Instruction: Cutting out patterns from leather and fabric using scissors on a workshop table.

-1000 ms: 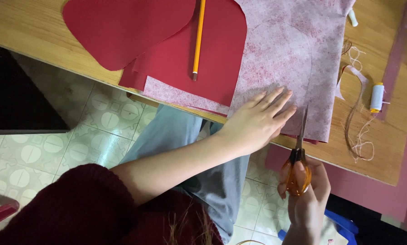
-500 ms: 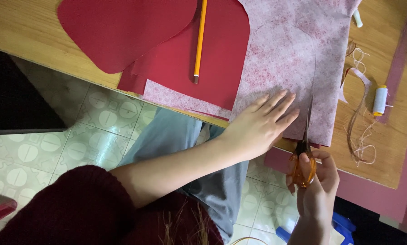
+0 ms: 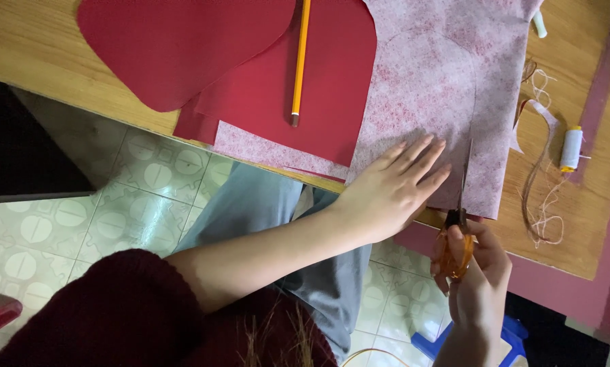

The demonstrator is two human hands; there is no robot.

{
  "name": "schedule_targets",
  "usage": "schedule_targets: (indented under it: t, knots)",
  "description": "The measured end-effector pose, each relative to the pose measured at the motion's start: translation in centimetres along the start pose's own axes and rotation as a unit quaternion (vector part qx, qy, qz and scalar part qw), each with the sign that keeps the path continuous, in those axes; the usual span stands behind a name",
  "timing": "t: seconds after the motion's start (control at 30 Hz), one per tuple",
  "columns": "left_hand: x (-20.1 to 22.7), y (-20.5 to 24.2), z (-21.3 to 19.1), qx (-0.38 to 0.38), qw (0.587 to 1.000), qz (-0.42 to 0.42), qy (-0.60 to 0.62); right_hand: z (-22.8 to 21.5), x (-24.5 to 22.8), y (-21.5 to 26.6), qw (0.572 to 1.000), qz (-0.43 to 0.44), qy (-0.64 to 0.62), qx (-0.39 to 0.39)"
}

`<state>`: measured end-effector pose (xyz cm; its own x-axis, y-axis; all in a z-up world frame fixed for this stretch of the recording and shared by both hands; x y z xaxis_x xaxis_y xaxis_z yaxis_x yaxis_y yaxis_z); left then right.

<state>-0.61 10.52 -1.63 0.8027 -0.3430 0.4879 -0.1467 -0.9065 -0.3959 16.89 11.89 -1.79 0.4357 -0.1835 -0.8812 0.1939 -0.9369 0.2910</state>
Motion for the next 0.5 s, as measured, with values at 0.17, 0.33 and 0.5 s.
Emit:
schedule_targets:
  t: [0.17,0.33,0.5]
  knots:
    - [0.0,-0.1,-0.2,-0.029,1.0,-0.003,-0.011,0.3,-0.6,0.2,1.0,-0.002,0.024,0.0]
    - [-0.1,0.1,-0.4,-0.011,1.0,-0.01,0.005,0.5,-1.0,0.7,0.998,0.033,0.053,0.016]
    - [-0.3,0.1,0.1,-0.009,1.0,-0.014,0.003,0.8,-1.2,0.7,0.999,0.021,0.034,0.023]
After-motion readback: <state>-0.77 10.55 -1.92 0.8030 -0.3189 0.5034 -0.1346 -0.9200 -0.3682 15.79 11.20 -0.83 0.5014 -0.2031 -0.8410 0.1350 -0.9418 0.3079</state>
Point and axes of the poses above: each hand's wrist, its own y-axis away from the middle knuckle, its own z-axis out of the palm, x = y × z, the point moved 8 cm from there along -y, towards the middle knuckle, and after that the axes turned 13 degrees about y, right-handed, at the moved point
